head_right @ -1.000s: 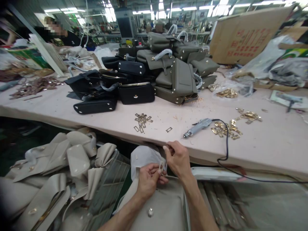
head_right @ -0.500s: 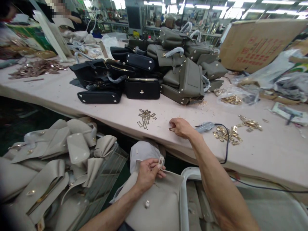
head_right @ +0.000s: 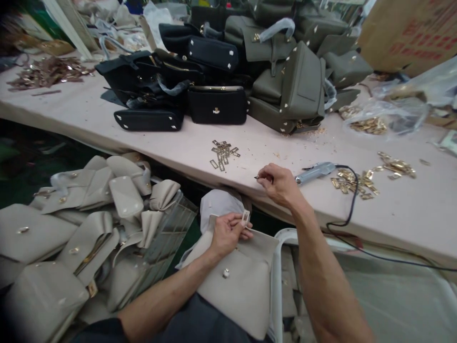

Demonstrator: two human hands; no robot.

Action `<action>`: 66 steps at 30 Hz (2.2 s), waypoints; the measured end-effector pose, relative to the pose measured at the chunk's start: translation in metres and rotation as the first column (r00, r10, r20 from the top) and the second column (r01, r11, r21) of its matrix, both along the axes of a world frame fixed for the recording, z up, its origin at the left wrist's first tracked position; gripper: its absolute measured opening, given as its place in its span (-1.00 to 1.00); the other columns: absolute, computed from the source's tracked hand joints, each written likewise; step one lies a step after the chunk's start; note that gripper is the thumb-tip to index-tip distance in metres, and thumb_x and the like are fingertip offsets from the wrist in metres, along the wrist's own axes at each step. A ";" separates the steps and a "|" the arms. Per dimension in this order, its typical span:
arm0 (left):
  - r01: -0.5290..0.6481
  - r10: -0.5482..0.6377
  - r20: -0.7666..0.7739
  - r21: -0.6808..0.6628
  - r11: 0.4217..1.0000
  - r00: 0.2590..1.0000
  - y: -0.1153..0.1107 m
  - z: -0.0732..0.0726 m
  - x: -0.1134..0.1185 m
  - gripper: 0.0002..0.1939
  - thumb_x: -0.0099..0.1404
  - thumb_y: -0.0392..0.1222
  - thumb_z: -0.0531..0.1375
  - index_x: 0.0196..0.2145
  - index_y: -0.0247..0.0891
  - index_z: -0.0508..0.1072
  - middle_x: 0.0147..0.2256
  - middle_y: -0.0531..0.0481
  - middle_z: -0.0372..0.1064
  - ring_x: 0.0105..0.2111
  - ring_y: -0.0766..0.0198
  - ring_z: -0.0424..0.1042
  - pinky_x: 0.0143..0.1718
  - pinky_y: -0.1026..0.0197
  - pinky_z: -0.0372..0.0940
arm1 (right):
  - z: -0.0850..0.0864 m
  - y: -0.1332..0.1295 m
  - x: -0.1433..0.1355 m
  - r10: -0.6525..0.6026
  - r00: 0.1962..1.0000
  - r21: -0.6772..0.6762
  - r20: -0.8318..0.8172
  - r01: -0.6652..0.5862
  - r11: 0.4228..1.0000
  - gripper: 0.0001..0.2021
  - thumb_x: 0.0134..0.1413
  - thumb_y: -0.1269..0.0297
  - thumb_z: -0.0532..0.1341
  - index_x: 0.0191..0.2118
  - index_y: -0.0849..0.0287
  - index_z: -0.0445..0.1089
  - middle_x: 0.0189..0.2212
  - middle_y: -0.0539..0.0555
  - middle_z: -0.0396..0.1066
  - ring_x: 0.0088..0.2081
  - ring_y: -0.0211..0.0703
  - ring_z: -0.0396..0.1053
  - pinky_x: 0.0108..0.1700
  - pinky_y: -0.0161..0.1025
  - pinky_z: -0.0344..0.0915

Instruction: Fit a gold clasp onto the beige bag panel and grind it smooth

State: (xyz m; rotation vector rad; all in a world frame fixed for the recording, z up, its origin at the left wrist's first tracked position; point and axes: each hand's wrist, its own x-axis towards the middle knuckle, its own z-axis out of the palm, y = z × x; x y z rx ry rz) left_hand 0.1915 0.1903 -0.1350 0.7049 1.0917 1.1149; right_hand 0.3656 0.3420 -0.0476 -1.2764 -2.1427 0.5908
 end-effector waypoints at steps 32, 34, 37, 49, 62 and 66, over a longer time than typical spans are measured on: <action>0.218 -0.220 0.034 0.071 0.973 0.975 0.005 0.007 -0.008 -0.60 0.40 0.05 0.26 -0.05 -0.37 0.60 -0.18 -0.17 0.58 -0.32 0.15 0.66 -0.26 0.24 0.56 | -0.067 -0.126 -0.032 -0.388 0.740 -0.368 -0.549 0.203 0.907 -0.82 0.17 0.13 0.38 -0.20 0.11 0.63 -0.31 0.08 0.48 -0.47 -0.23 0.41 -0.45 -0.25 0.41; 0.216 -0.218 0.033 0.070 0.974 0.975 0.005 0.008 -0.008 -0.61 0.39 0.05 0.26 -0.07 -0.37 0.60 -0.18 -0.17 0.58 -0.32 0.15 0.66 -0.27 0.24 0.57 | -0.068 -0.125 -0.032 -0.383 0.754 -0.366 -0.534 0.203 0.908 -0.81 0.17 0.11 0.38 -0.21 0.10 0.63 -0.32 0.09 0.48 -0.47 -0.22 0.41 -0.46 -0.25 0.41; 0.212 -0.215 0.035 0.072 0.975 0.976 0.005 0.009 -0.009 -0.63 0.40 0.02 0.26 -0.09 -0.37 0.61 -0.18 -0.17 0.59 -0.33 0.16 0.66 -0.27 0.25 0.57 | -0.070 -0.123 -0.032 -0.377 0.773 -0.354 -0.510 0.210 0.911 -0.81 0.17 0.11 0.38 -0.22 0.10 0.63 -0.33 0.09 0.49 -0.47 -0.21 0.41 -0.46 -0.24 0.39; 0.188 -0.189 0.014 0.065 0.980 0.982 0.005 0.009 -0.008 -0.60 0.39 -0.01 0.25 -0.01 -0.40 0.61 -0.19 -0.20 0.61 -0.34 0.14 0.67 -0.30 0.23 0.58 | -0.066 -0.126 -0.038 -0.411 0.752 -0.325 -0.515 0.272 0.906 -0.81 0.16 0.13 0.39 -0.21 0.13 0.62 -0.30 0.10 0.50 -0.44 -0.21 0.43 -0.41 -0.24 0.43; 0.176 -0.176 -0.005 0.066 0.982 0.984 0.004 0.004 -0.007 -0.60 0.37 -0.09 0.24 0.06 -0.38 0.61 -0.15 -0.21 0.61 -0.33 0.15 0.67 -0.30 0.25 0.58 | -0.077 -0.134 -0.032 -0.425 0.752 -0.290 -0.503 0.317 0.903 -0.81 0.17 0.14 0.38 -0.19 0.10 0.66 -0.18 0.15 0.53 -0.29 -0.09 0.51 -0.32 -0.17 0.53; 0.169 -0.169 -0.006 0.073 0.983 0.986 0.004 0.006 -0.006 -0.59 0.37 -0.07 0.26 0.05 -0.37 0.61 -0.16 -0.20 0.61 -0.35 0.16 0.67 -0.32 0.26 0.58 | -0.076 -0.134 -0.031 -0.393 0.765 -0.273 -0.509 0.290 0.917 -0.84 0.20 0.18 0.37 -0.16 0.08 0.66 -0.19 0.14 0.51 -0.32 -0.13 0.50 -0.35 -0.18 0.51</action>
